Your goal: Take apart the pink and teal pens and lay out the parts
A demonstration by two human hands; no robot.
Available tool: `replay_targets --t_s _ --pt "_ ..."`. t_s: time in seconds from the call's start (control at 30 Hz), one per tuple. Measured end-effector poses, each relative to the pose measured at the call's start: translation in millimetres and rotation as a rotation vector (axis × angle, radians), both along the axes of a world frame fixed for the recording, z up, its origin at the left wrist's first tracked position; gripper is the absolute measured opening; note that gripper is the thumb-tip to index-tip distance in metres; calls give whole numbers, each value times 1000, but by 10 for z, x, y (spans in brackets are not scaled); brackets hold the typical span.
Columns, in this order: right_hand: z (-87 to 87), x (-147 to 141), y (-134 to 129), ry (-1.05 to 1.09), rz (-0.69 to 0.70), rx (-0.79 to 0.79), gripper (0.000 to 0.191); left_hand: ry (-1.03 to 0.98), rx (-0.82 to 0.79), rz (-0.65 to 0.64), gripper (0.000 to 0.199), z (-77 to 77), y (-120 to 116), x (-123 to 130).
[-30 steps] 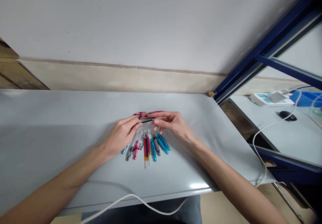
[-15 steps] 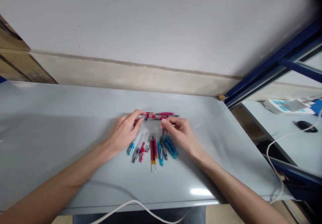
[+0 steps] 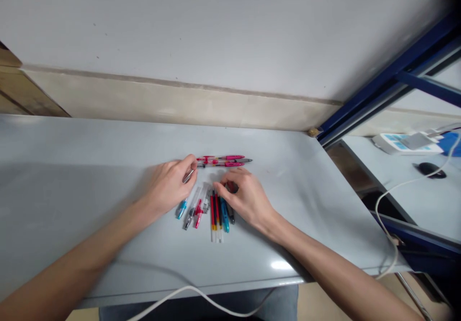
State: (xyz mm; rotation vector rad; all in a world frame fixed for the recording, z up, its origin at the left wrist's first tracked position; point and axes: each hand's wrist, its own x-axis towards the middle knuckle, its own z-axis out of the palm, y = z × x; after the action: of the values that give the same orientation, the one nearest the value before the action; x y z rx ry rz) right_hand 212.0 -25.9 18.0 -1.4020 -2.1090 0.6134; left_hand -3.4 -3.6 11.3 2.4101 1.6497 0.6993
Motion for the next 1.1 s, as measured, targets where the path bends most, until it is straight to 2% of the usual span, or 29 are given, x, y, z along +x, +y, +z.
replay_targets --t_s 0.17,0.23,0.37,0.5,0.63,0.73,0.8,0.93,1.1 --pt "-30 137 106 25 -26 162 12 95 -46 -46 6 37 12 -43" --pt "-60 237 191 -22 -10 205 18 93 -70 -67 8 39 23 -62" --pt "-129 409 360 -113 28 216 16 65 -133 -77 13 42 41 -78" --pt "-160 434 428 -116 29 228 12 14 -162 -96 21 41 37 -50" --pt "-140 387 418 -89 32 275 14 -103 7 -212 17 37 33 -8" --pt "-115 366 397 -55 40 284 16 -101 139 -311 13 25 43 1" --pt "-104 359 381 -7 16 257 17 -82 175 -314 13 13 51 -4" --pt "-93 330 343 167 -86 123 13 -18 167 -315 31 14 40 -1" --pt "-37 221 269 580 -143 -78 16 27 197 -330 37 75 -12 43"
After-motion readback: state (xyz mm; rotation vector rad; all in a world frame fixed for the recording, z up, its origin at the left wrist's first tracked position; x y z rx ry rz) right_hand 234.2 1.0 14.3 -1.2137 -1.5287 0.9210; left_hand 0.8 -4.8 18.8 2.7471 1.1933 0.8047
